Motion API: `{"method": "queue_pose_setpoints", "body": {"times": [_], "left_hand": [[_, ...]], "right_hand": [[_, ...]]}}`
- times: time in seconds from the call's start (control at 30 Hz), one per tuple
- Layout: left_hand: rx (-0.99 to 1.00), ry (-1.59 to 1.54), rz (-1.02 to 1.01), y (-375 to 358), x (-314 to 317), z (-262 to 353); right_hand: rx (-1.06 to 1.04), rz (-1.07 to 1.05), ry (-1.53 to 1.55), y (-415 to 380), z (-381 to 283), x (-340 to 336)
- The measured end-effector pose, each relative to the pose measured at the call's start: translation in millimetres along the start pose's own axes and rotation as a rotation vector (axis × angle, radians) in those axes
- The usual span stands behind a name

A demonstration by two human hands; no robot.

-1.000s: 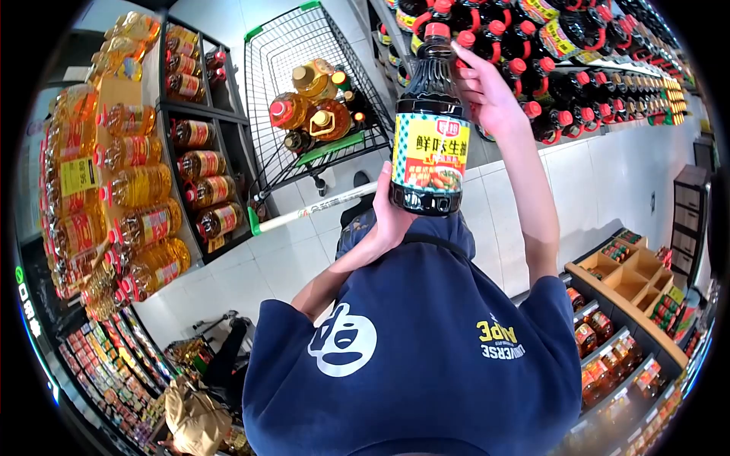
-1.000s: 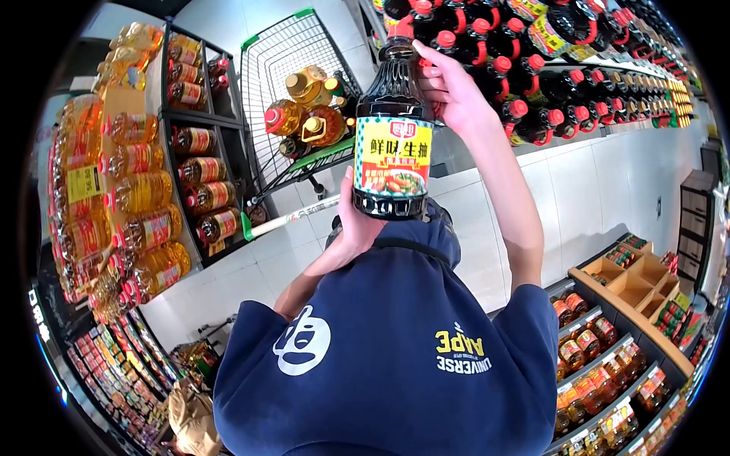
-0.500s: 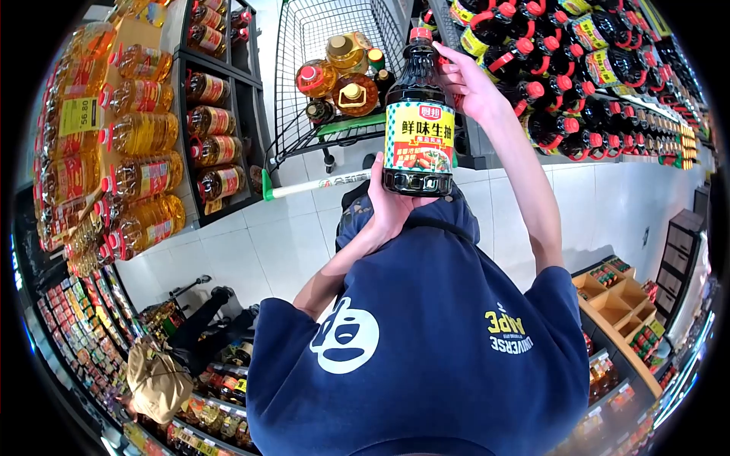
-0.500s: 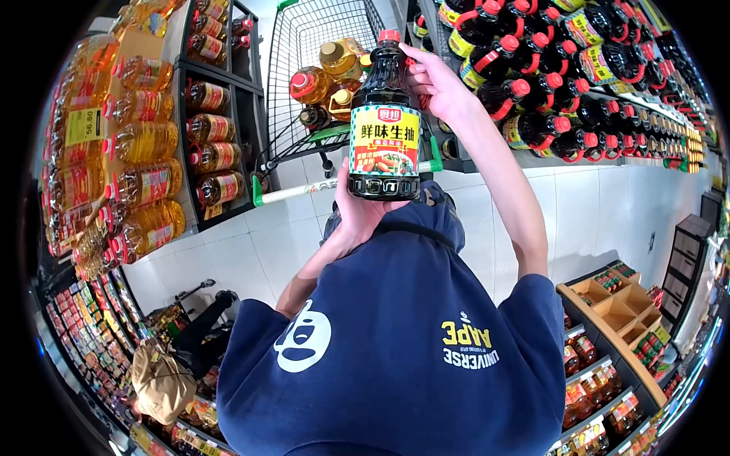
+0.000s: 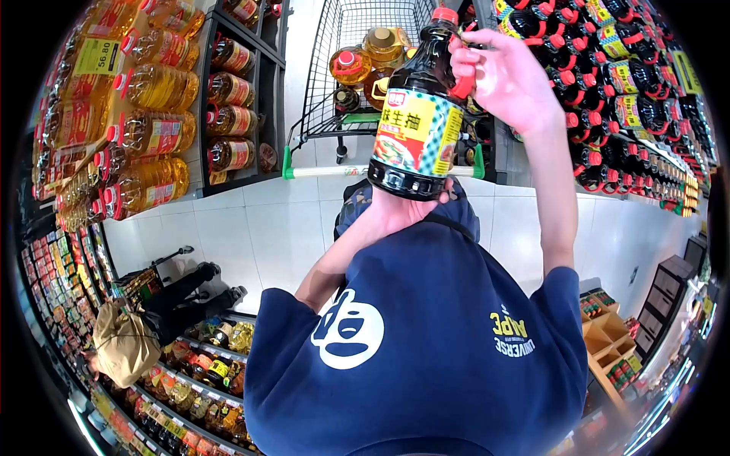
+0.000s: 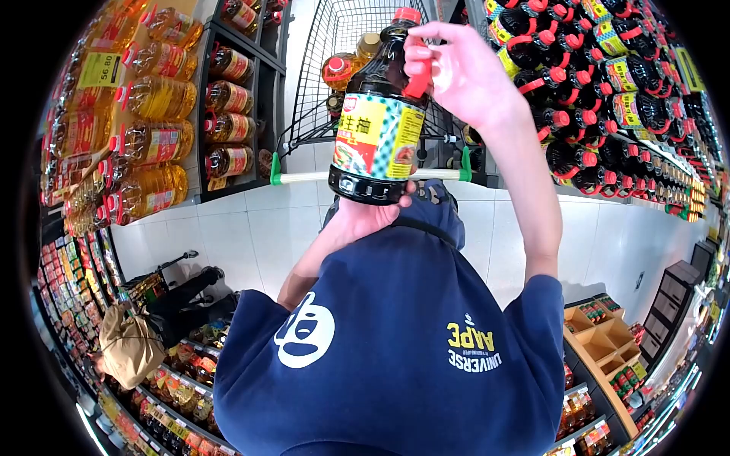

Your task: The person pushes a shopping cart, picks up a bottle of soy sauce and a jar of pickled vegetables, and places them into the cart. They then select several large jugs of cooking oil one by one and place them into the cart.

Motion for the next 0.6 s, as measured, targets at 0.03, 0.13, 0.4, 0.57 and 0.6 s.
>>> {"method": "queue_pose_setpoints", "body": {"times": [0.03,0.13,0.4,0.57,0.6], "left_hand": [[-0.08,-0.083,0.019,-3.1,-1.9,-3.0],[-0.244,-0.219,-0.125,-11.1,3.0,-10.3],[-0.339,-0.228,-0.281,-23.8,16.7,-0.4],[-0.351,-0.179,-0.319,-25.9,22.2,2.7],[-0.337,-0.143,-0.311,-27.4,22.8,3.6]], "right_hand": [[0.044,-0.031,-0.012,1.8,1.6,8.3],[0.123,-0.089,-0.163,-3.7,2.3,39.7],[0.101,-0.074,-0.086,-1.7,2.3,90.8],[0.076,-0.185,-0.048,-5.4,3.1,108.6],[0.037,-0.187,-0.074,-5.7,0.6,110.3]]}}
Point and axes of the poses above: each hand's wrist, its own y-axis towards the middle knuckle, its own x-axis out of the palm, z = x × y, the point moved 10 cm from there along y, towards the middle knuckle, and after that the axes turned 11 degrees about -y, right-handed, at the moved point
